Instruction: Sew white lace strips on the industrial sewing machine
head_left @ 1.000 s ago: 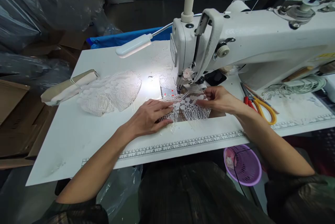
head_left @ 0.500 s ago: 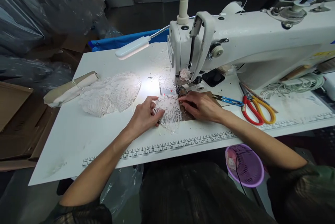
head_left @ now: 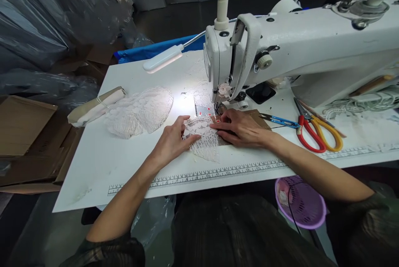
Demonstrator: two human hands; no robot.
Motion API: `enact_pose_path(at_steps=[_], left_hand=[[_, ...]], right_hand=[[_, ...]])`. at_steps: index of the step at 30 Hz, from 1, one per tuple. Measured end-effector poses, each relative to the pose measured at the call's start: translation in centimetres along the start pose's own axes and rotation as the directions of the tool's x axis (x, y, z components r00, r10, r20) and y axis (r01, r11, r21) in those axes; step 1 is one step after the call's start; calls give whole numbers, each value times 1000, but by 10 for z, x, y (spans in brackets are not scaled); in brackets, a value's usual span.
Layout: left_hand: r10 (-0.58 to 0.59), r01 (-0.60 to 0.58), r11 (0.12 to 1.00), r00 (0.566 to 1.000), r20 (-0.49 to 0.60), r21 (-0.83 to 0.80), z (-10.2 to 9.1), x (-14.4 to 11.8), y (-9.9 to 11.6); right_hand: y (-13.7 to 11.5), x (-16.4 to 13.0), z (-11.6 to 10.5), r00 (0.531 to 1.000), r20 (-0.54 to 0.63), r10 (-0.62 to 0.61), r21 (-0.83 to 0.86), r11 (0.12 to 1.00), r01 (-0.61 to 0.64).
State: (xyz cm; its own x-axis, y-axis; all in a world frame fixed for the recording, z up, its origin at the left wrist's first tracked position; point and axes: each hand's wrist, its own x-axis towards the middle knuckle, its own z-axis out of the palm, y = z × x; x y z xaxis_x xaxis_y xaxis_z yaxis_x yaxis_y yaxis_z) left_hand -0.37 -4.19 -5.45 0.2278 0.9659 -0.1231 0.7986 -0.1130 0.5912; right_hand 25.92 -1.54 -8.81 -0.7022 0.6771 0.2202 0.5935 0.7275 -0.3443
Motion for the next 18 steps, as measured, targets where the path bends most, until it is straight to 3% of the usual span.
enact_pose_path(at_steps=[5, 11, 15, 18], left_hand=[[-66, 66, 998, 998, -19, -8, -2, 3, 1], [-95, 88, 979, 995, -33, -182, -2, 3, -1], [-116, 121, 982, 992, 43, -142, -3, 2, 0], [-110, 110, 988, 994, 6, -112, -3, 3, 3]], right_hand=[[-2, 0, 4, 1000, -11, -2, -44, 999, 1], [-9, 7, 4, 998, 21, 64, -163, 985, -60], [-16, 10, 5, 994, 22, 109, -205, 973, -102], [-11, 6, 5, 993, -30, 116, -131, 984, -119]])
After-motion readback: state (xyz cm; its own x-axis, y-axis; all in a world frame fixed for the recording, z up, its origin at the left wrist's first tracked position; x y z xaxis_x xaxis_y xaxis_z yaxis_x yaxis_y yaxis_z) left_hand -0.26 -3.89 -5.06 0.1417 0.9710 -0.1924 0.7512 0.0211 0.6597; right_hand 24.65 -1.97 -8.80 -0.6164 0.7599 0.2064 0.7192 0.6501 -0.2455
